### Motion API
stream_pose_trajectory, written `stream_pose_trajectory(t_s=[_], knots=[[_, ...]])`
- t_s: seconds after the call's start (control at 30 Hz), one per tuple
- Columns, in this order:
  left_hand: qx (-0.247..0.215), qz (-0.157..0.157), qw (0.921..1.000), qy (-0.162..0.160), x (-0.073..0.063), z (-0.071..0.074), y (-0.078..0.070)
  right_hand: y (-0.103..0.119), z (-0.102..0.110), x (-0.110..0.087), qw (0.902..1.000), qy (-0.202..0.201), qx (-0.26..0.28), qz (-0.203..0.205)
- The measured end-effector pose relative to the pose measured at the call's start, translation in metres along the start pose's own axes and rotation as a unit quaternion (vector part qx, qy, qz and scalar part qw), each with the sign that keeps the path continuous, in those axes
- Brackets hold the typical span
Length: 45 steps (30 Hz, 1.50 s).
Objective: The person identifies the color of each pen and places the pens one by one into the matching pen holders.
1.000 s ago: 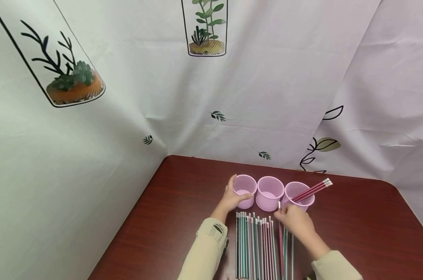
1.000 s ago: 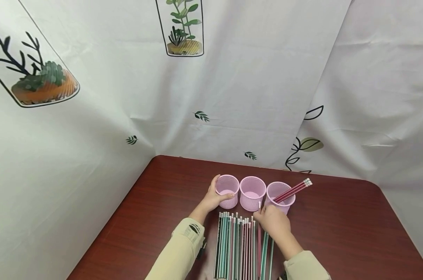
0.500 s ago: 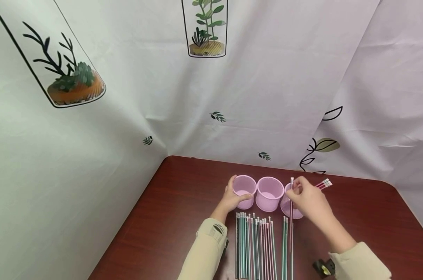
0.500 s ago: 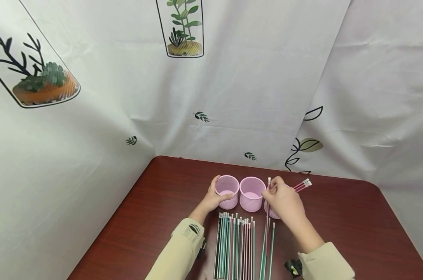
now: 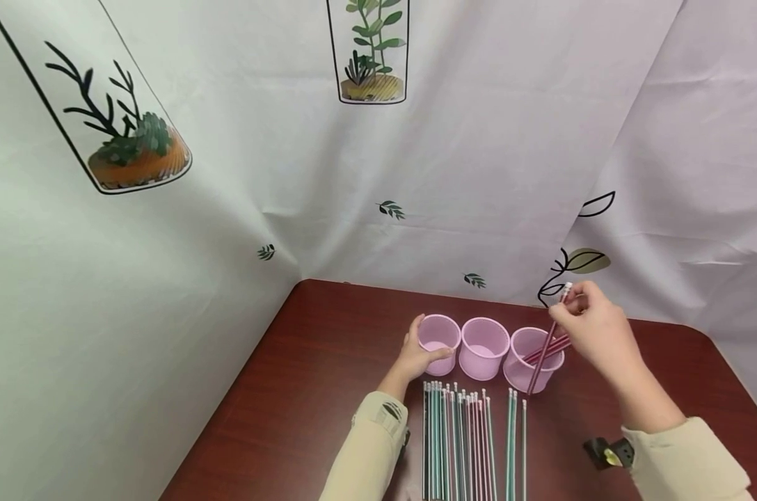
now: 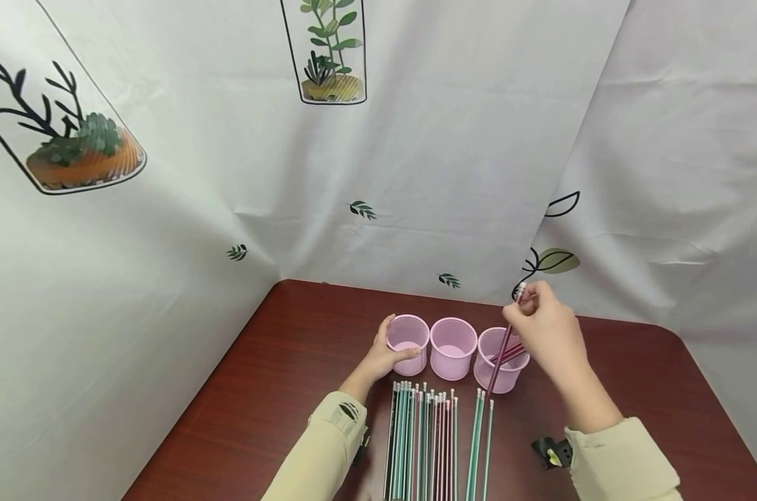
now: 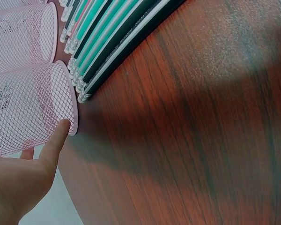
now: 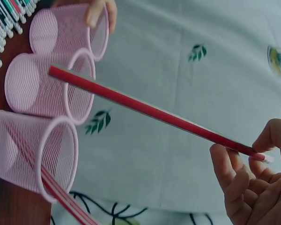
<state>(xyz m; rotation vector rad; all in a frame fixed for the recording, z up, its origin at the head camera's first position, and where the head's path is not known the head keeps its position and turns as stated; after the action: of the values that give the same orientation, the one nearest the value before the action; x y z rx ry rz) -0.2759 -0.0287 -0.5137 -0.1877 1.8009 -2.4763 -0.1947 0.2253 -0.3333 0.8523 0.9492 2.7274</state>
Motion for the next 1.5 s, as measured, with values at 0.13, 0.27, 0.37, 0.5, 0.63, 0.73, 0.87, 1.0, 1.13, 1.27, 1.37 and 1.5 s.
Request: stream_pose_trajectory(t_s=[0.13,0.27,0.37,0.5,0.63,0.73,0.87,1.0,1.13,1.27,1.37,1.5], knots=[[0.0,0.002,1.0,-0.001,0.0,0.0,0.0,-0.014,0.007,0.007,0.9991,-0.024,0.015,-0.031],[0.001,0.0,1.0,0.0,0.001,-0.001,0.0,-0.03,0.01,0.011,0.9961,-0.039,0.045,-0.065],[0.0,0.0,1.0,0.001,0.001,-0.001,0.001,-0.043,0.009,0.013,0.9926,-0.042,0.068,-0.091],[-0.003,0.004,1.0,0.001,0.001,-0.001,0.001,-0.066,0.0,0.016,0.9814,-0.043,0.131,-0.133],[-0.002,0.005,1.0,0.002,0.001,-0.001,0.001,-0.095,-0.014,0.016,0.9484,-0.049,0.251,-0.188],[-0.001,0.006,1.0,0.002,0.001,-0.001,0.002,-0.113,-0.023,0.014,0.923,-0.048,0.299,-0.238],[-0.002,0.004,1.0,0.002,0.001,-0.001,0.001,-0.127,-0.03,0.008,0.8968,-0.032,0.327,-0.297],[-0.004,0.003,1.0,0.003,0.001,-0.001,0.001,-0.145,-0.039,0.001,0.8748,-0.045,0.363,-0.318],[-0.005,0.005,1.0,0.002,0.001,-0.001,0.001,-0.153,-0.045,-0.007,0.8706,-0.038,0.361,-0.332],[-0.004,0.007,1.0,0.002,0.0,-0.001,0.001,-0.145,-0.044,-0.015,0.8544,-0.004,0.367,-0.368],[-0.004,0.007,1.0,0.001,0.0,-0.001,0.0,-0.139,-0.044,-0.021,0.8352,0.007,0.384,-0.393],[-0.004,0.007,1.0,0.0,0.0,-0.001,0.001,-0.134,-0.046,-0.027,0.832,0.016,0.379,-0.405]])
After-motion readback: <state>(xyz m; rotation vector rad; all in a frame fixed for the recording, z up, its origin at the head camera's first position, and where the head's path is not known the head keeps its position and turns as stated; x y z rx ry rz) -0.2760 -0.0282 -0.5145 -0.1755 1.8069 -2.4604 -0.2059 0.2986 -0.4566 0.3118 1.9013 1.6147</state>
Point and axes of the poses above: each hand's wrist, its own x-axis towards the middle knuckle, its own z-axis out of the back of the hand, y = z × x, the point moved 3 cm from there along x, towards the middle knuckle, and after that the axes turned 14 degrees about -y, right-handed, at the moved point
